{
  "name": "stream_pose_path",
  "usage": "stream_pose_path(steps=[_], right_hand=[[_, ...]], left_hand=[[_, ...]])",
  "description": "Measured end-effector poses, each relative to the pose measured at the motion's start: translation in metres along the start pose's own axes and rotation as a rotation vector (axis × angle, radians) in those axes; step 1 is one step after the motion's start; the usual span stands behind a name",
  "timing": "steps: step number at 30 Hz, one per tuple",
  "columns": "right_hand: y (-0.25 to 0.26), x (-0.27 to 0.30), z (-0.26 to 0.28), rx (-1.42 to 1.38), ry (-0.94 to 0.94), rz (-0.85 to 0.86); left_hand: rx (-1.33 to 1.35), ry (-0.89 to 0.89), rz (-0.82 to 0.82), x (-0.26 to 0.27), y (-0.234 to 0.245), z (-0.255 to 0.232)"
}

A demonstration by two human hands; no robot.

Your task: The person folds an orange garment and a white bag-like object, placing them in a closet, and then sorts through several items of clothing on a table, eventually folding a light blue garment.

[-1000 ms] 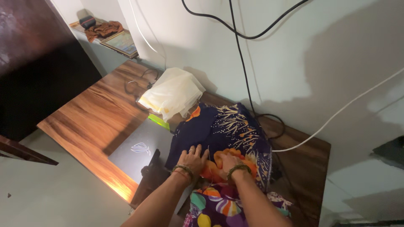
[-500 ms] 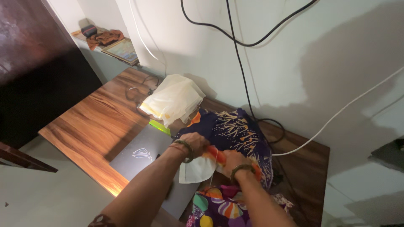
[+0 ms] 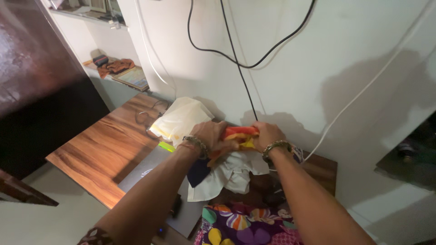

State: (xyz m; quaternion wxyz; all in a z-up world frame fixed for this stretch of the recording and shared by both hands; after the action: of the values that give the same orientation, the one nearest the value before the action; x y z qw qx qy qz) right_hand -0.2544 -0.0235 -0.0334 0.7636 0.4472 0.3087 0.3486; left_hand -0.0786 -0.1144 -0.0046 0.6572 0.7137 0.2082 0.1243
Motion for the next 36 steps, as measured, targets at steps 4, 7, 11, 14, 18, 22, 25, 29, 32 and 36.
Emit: stream_pose_path(steps=[4,7,11,14,18,22,25,29,32,36], right_hand=[[0.03,0.013,0.005,-0.062,0.01,-0.08],[0.048,0.019,0.009,-0.091,0.045,-0.092],[0.072,0.034,0.015,-0.056,0.062,-0.077],[0.085,0.052,0.017,-0.055,0.077,-0.092],[0.085,0.076,0.008,-0.052,0.068,-0.076],[0.083,0.097,0.003,-0.056,0.15,-0.067],[0.089,0.112,0.002,-0.05,0.138,-0.068],[0.101,0.131,0.004,-0.043,0.21,-0.151],[0.099,0.148,0.003,0.004,0.289,-0.225],[0.087,0.167,-0.008,0.033,0.351,-0.258]], left_hand=[[-0.098,0.015,-0.116,-0.004,0.016,-0.007],[0.008,0.033,-0.309,0.002,0.036,-0.01],[-0.002,0.158,-0.138,0.023,0.057,-0.032],[-0.004,0.2,-0.116,0.038,0.065,-0.047],[-0.057,0.168,-0.206,0.061,0.055,-0.065],[-0.089,0.154,-0.234,0.083,0.047,-0.079],[-0.097,0.157,-0.272,0.093,0.052,-0.088],[-0.136,0.154,-0.351,0.107,0.055,-0.098],[-0.195,0.129,-0.367,0.12,0.049,-0.106],[-0.163,0.07,-0.352,0.136,0.03,-0.12]])
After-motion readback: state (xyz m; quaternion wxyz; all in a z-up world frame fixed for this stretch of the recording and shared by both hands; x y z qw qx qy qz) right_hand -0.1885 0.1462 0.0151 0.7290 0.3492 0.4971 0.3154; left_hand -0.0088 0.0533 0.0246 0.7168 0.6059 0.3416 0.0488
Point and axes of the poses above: each hand's wrist, its own x-axis away from the middle knuckle, its own y-axis out of the back of the hand, z = x × y, the point moved 6 cm from there along -x, towards the middle knuckle, and after that the axes turned 6 degrees about -y, right-handed, at the moved point
